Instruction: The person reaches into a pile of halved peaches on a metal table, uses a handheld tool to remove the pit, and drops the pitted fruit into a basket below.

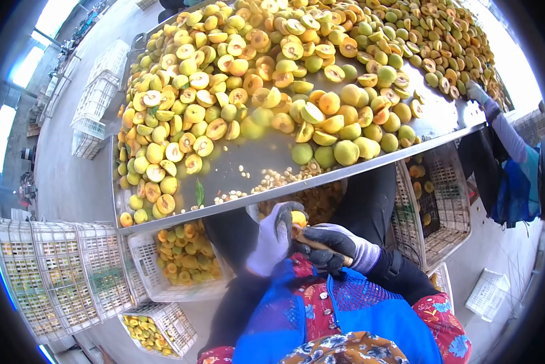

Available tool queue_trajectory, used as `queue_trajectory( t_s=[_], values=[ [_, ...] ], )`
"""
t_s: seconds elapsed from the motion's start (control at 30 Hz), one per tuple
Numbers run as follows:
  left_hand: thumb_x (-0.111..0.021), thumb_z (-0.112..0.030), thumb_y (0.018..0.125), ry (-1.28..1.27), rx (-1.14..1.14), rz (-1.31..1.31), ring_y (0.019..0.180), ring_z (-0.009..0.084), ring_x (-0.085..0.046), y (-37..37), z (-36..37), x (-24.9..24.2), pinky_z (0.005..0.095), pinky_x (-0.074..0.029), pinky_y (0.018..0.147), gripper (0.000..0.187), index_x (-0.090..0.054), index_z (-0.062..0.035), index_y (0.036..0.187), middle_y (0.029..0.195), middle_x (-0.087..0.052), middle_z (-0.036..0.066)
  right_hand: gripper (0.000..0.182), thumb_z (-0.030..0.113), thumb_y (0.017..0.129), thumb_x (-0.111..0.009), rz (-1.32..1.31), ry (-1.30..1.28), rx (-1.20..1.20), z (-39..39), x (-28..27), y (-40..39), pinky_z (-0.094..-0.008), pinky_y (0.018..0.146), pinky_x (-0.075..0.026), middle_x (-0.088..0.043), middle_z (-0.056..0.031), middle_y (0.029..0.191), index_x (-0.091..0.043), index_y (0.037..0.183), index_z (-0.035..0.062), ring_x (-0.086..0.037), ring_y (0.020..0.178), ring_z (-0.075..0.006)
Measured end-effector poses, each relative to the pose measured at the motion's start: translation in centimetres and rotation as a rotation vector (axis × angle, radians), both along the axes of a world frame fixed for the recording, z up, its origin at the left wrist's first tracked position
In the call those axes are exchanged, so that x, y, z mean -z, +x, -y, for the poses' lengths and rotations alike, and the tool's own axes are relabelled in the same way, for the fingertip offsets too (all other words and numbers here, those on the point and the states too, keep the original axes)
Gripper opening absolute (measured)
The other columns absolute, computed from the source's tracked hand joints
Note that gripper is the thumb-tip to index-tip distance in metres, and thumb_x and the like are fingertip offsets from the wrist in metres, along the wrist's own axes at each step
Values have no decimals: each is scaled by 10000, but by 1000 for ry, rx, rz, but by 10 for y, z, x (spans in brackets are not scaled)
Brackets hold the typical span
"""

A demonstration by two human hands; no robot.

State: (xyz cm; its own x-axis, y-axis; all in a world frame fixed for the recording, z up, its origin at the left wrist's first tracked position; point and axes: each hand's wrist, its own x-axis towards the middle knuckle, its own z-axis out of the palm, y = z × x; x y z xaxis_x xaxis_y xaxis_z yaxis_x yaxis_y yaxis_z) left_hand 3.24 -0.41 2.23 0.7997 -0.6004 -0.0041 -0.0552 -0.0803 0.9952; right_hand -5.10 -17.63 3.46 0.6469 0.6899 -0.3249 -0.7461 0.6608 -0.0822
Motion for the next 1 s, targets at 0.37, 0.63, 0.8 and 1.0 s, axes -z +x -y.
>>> queue_trajectory(
  t_s=[0.37,0.63,0.8,1.0],
  values=[
    [-449,-240,1041,-46,-499,-618,907,241,-645,27,-42,48,364,-522,810,325,-601,6,1190,995,-668,149,416,408,1024,-453,1,209,47,5,16,22,-197,357,-328,-470,-36,588,-521,986,-2,-407,390,-82],
    [-582,-300,945,1327,-441,1219,987,391,-601,118,-150,-3,472,-498,834,374,-602,-16,1188,1019,-610,227,464,352,986,-489,656,-1288,-223,5,59,21,-411,774,-517,-687,-198,963,-497,1315,26,-674,853,-304],
    [-646,-359,882,1279,-383,705,1114,415,-503,252,-30,16,517,-441,904,466,-563,-35,1207,1201,-522,242,550,366,971,-515,808,-1589,-203,2,76,19,-500,762,-505,-662,-291,963,-427,1405,39,-651,899,-445],
    [-728,-286,820,838,-253,539,1117,394,-573,272,-25,52,463,-455,947,620,-453,-12,1303,1175,-587,256,335,268,961,-558,788,-1636,-82,19,48,8,-531,668,-471,-638,-262,819,-540,1180,16,-638,813,-442]
  ],
)
